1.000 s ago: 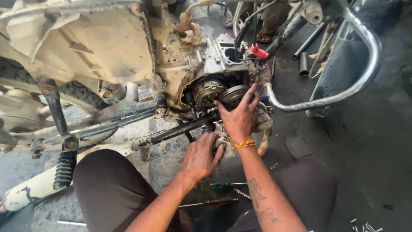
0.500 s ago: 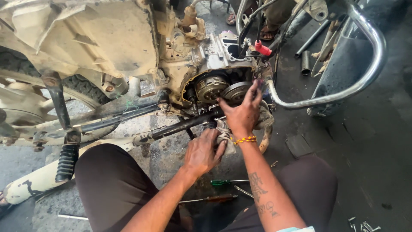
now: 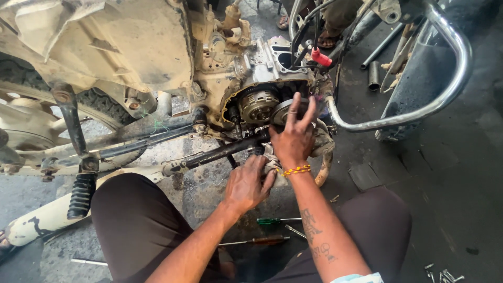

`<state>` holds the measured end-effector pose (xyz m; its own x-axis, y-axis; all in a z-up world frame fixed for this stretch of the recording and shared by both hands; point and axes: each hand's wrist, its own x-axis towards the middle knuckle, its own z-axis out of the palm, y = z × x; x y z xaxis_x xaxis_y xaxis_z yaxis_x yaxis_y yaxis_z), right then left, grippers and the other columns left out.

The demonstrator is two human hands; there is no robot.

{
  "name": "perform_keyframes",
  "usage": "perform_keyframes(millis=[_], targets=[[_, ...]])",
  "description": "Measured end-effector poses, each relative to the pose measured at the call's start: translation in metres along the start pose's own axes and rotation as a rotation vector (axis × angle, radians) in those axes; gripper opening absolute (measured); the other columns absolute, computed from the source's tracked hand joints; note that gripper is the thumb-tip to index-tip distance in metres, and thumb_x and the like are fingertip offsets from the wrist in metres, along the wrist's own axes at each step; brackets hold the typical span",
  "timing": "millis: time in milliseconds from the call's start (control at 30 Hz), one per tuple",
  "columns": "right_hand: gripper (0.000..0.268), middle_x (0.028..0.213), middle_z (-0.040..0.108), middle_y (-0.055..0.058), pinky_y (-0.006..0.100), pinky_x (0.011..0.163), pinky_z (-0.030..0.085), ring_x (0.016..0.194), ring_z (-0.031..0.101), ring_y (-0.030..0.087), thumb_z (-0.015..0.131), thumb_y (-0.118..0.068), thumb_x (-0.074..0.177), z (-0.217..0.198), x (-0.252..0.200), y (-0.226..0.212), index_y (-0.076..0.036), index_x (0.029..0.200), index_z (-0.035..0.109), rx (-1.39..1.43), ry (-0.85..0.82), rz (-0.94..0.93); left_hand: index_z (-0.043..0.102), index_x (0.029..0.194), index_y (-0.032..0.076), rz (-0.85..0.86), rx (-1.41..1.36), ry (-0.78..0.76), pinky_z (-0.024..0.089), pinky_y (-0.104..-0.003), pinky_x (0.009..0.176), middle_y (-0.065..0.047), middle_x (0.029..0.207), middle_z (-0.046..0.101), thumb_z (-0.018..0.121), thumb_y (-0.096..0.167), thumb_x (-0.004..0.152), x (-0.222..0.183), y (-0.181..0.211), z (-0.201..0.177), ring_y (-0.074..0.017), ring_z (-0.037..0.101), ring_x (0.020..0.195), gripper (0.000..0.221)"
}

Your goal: The person sits on the ground beside a scooter with its engine cover removed and works on the clutch assembly. They hold the clutch assembly with one hand while turning a fastener with a wrench in the other, wipe parts and hands with a cloth, and reposition the assembly repeatedly.

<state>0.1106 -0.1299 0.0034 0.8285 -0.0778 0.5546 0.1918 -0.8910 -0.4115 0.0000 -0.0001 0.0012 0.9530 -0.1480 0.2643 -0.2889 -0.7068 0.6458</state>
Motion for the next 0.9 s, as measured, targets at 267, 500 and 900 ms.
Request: perform_keyframes(millis=[267, 500, 900], targets=[[0.113, 0.163, 0.018, 0.026, 0.053, 0.097, 0.051, 0.142, 0.041, 0.050, 0.091, -0.027, 0.072, -0.006, -0.003, -0.006, -0.015, 0.162, 0.023, -0.036, 0.014, -0.071, 0.058, 0.106, 0.006, 0.028, -0.004, 0.064, 0.051, -0.056, 0.065, -0.018, 0.092, 0.063, 0.068, 0.028, 0.092, 0.000, -0.002, 0.003, -0.0443, 0.066, 0.077, 0.028], [0.108, 0.163, 0.020, 0.025, 0.053, 0.093, 0.051, 0.125, 0.055, 0.049, 0.088, -0.033, 0.074, -0.004, -0.004, -0.005, -0.016, 0.161, 0.026, -0.054, 0.002, -0.028, 0.059, 0.107, 0.006, 0.025, -0.005, 0.056, 0.052, -0.055, 0.066, -0.019, 0.094, 0.064, 0.068, 0.028, 0.091, 0.002, -0.002, 0.004, -0.0441, 0.066, 0.078, 0.029], [0.120, 0.154, 0.033, 0.023, 0.051, 0.095, 0.051, 0.119, 0.060, 0.045, 0.094, -0.051, 0.068, -0.003, 0.006, -0.010, -0.008, 0.159, 0.029, 0.126, 0.018, 0.273, 0.060, 0.109, 0.004, 0.023, 0.015, 0.041, 0.054, -0.054, 0.066, -0.019, 0.095, 0.064, 0.067, 0.029, 0.091, 0.004, -0.004, 0.007, -0.0434, 0.067, 0.076, 0.031]])
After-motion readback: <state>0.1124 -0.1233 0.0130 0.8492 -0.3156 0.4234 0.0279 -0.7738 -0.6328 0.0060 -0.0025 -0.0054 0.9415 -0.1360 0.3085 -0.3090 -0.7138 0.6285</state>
